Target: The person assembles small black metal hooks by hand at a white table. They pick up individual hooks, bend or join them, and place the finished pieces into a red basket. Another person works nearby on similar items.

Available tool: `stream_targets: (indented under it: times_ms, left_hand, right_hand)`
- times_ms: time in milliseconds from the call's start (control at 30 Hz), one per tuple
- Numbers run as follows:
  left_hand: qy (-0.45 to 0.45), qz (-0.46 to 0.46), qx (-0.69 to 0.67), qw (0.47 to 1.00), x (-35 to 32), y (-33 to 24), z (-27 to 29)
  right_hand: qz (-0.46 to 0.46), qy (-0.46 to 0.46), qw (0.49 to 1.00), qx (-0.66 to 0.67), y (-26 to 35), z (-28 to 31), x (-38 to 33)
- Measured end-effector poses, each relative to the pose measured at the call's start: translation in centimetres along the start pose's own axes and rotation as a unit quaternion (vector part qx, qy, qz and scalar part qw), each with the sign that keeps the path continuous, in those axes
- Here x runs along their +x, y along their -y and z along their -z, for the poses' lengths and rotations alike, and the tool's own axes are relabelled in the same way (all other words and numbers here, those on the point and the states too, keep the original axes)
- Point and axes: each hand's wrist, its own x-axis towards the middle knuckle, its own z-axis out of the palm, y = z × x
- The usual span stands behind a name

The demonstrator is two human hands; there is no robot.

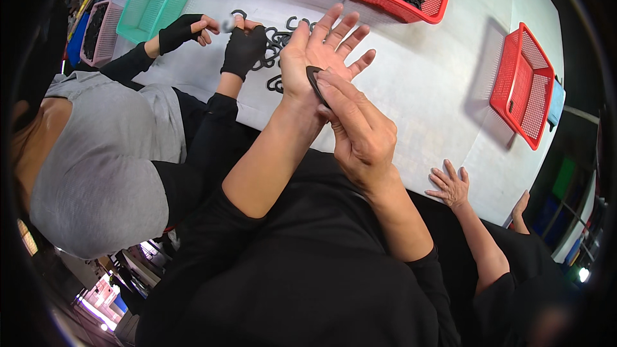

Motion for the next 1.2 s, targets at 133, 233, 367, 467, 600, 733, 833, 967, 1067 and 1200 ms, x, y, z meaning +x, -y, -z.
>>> stream_targets:
  times_ms: [133,233,367,467,600,733,833,967,1067,1200]
  left_hand:
    - [-0.019,0.038,-0.021,0.999,0.5,-0.1,0.0]
    - [-0.038,0.04,0.02,0.998,0.9,-0.1,0.1]
    - [-0.082,-0.053,0.341,0.935,1.3,0.4,0.6]
    - [-0.05,-0.092,0.305,0.946,0.9,1.3,1.8]
    - [-0.158,-0.085,0.364,0.914,0.7,1.3,1.5]
    - [-0.214,-0.023,0.341,0.915,0.9,1.1,2.3]
    - [-0.194,-0.096,0.302,0.928,1.1,1.8,3.2]
    - [-0.173,-0.105,0.226,0.953,0.6,2.0,3.7]
    - [-0.237,-0.058,0.253,0.936,1.1,0.8,2.9]
    - [-0.207,-0.026,0.127,0.97,1.6,-0.3,2.0]
  right_hand:
    - [0.041,0.004,0.999,-0.019,-0.3,0.8,-0.5]
    - [0.036,0.015,0.999,-0.014,-0.9,1.7,-0.7]
    - [0.068,-0.037,0.995,-0.063,-1.6,2.8,0.9]
    - [0.14,0.003,0.978,-0.156,-1.4,2.1,2.1]
    - [0.166,0.052,0.97,-0.171,-1.0,1.2,0.1]
    - [0.195,0.103,0.962,-0.161,-0.5,1.9,-0.8]
    - [0.205,0.121,0.955,-0.177,-0.4,2.0,-0.4]
    - [0.187,0.088,0.962,-0.179,-2.1,1.4,0.3]
    - [0.175,0.077,0.971,-0.143,-1.3,1.3,-0.7]
    - [-0.123,0.033,0.988,0.09,-1.1,1.6,-1.5]
